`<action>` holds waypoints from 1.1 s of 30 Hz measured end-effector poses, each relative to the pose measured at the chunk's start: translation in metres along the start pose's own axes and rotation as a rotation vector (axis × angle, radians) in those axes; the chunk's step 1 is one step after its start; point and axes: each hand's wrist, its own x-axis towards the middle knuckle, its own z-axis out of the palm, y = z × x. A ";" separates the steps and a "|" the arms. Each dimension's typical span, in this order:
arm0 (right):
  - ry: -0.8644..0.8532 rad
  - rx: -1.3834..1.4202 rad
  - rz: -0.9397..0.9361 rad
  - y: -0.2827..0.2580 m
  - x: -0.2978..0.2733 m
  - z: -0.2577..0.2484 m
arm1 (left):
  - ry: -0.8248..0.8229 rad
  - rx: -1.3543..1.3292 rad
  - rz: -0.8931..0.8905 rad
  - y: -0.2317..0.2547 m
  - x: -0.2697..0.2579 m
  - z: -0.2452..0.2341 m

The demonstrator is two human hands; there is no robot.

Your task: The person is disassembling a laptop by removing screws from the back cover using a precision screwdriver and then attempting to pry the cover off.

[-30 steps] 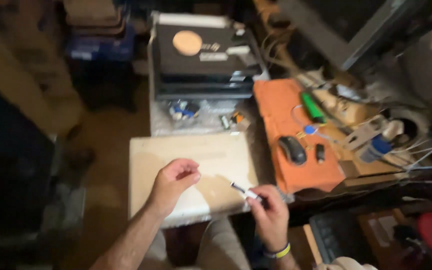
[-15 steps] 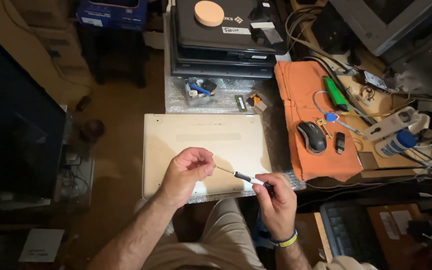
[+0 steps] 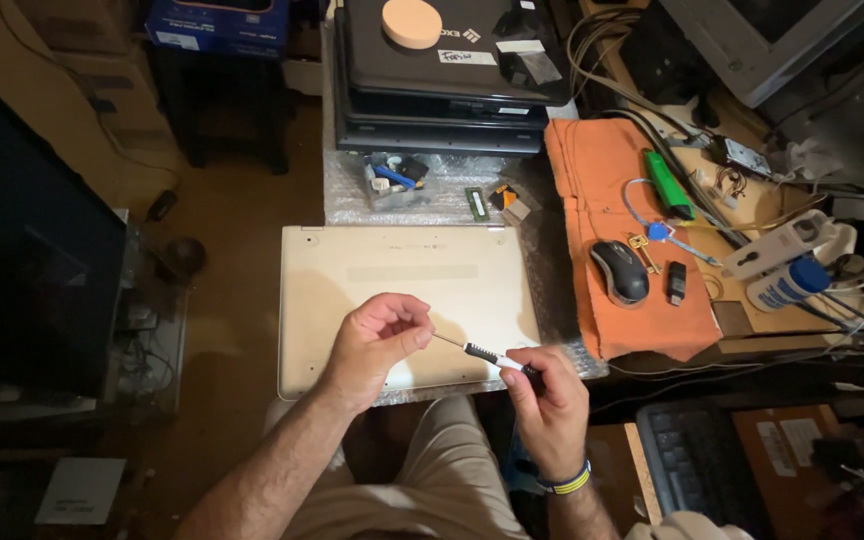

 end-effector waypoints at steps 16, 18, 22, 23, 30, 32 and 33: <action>0.024 0.024 -0.006 0.009 0.003 -0.009 | 0.016 0.226 -0.053 0.014 0.003 0.010; 0.010 0.015 -0.006 0.010 0.002 -0.009 | 0.027 0.225 -0.128 0.019 0.001 0.013; 0.024 0.032 0.002 0.009 0.002 -0.009 | 0.012 0.228 -0.092 0.017 0.002 0.013; 0.017 0.027 0.039 0.009 0.002 -0.010 | 0.006 0.239 -0.072 0.015 0.001 0.013; -0.018 0.269 0.368 0.021 -0.006 -0.011 | -0.044 0.327 -0.008 0.012 0.001 0.012; -0.012 0.414 0.414 0.021 -0.008 -0.010 | -0.048 0.317 -0.017 0.012 0.000 0.012; -0.003 0.558 0.460 0.021 -0.009 -0.009 | -0.053 0.307 -0.027 0.011 0.000 0.012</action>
